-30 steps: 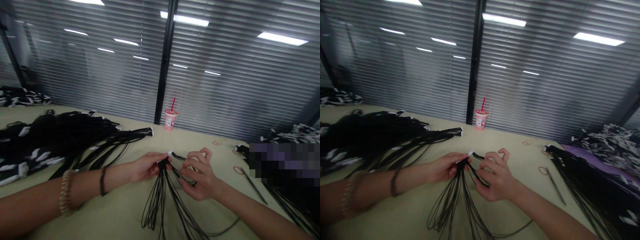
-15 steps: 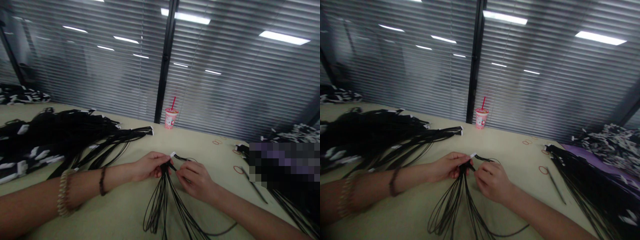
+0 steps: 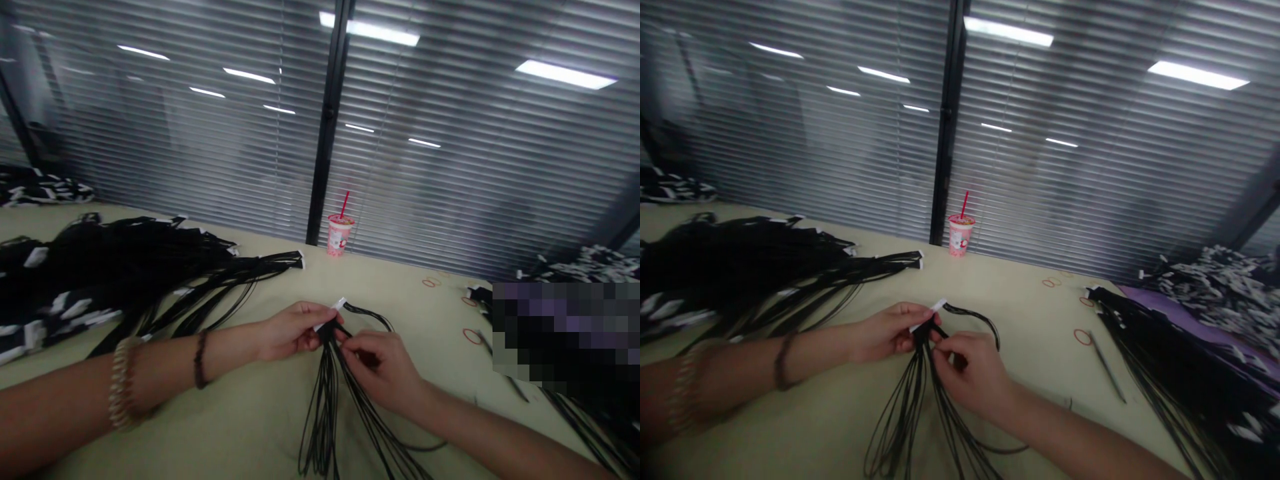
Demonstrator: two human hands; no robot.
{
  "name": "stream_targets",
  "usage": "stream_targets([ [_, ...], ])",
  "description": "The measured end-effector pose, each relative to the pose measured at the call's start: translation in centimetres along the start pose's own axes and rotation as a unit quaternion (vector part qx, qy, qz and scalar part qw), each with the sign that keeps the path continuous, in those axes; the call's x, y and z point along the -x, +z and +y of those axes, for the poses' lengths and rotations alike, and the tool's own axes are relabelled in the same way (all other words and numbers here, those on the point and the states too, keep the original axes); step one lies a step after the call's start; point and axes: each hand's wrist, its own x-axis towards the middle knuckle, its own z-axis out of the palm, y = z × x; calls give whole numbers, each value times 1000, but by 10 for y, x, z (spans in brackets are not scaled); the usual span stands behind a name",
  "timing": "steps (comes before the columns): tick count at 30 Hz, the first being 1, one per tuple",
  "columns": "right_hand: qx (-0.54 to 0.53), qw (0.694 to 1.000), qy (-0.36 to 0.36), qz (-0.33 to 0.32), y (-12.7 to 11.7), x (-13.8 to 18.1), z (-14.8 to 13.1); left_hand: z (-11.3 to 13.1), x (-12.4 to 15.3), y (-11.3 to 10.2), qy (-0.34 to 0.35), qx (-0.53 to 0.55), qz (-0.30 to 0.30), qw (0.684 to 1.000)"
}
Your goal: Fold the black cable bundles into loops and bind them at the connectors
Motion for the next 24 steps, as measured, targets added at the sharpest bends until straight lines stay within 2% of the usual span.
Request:
stream_targets([
  [4,-96,989,101,-39,6,1,-3,-2,0,1,4,-13,6,1000],
  [7,-153,976,152,-28,10,1,-3,-4,0,1,12,-57,0,998],
  [10,-174,969,174,-17,11,0,-5,-5,0,2,19,-92,-7,996],
  [14,-132,979,158,-10,10,-1,-7,-5,1,3,24,-123,-19,992],
  [19,5,997,69,-20,6,-2,-7,-4,3,4,27,-148,-36,988],
  [24,124,990,37,-56,-1,-5,-10,-4,3,4,29,-156,-47,986],
])
